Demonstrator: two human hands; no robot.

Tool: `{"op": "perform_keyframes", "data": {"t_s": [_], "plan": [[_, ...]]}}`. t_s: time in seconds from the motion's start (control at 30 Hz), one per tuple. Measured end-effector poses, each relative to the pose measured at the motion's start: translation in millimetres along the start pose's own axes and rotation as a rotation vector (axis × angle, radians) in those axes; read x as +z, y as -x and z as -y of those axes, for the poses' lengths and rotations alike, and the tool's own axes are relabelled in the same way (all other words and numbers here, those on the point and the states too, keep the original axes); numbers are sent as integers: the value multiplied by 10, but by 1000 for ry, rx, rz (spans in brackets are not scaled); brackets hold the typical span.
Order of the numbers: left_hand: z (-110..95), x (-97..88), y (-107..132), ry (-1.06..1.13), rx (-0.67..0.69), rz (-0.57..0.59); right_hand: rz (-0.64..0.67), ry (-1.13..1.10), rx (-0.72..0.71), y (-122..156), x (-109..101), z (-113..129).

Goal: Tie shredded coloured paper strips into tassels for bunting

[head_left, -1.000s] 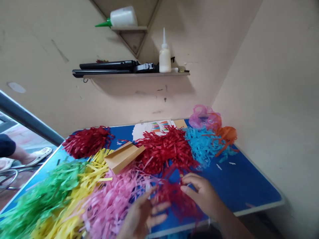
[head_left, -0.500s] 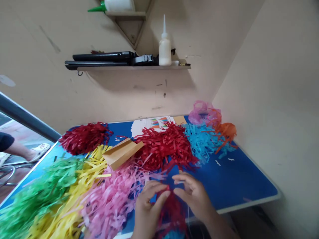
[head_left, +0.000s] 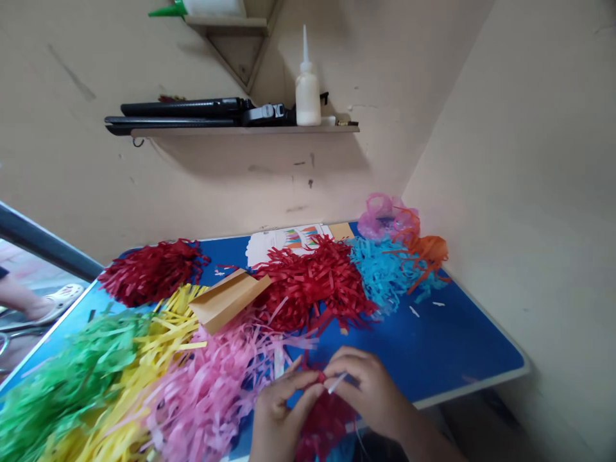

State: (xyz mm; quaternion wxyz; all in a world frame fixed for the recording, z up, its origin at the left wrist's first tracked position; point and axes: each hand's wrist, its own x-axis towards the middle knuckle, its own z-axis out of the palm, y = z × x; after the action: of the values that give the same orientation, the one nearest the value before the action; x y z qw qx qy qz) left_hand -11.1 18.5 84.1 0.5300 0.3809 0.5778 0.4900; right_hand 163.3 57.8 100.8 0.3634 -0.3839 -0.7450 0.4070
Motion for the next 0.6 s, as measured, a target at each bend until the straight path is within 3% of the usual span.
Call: {"op": "perform_keyframes", "data": {"t_s": [0.1, 0.3, 0.47, 0.6], "plan": [[4, 10, 4, -18, 8, 14, -29, 27, -14, -3, -3, -1], [47, 63, 38, 215, 6, -42, -207, 131, -74, -1, 94, -78], [30, 147, 47, -7, 120, 9, -244, 113, -88, 6, 141, -80], [5, 120, 5, -162, 133, 94, -193, 27, 19, 8, 157, -145]]}}
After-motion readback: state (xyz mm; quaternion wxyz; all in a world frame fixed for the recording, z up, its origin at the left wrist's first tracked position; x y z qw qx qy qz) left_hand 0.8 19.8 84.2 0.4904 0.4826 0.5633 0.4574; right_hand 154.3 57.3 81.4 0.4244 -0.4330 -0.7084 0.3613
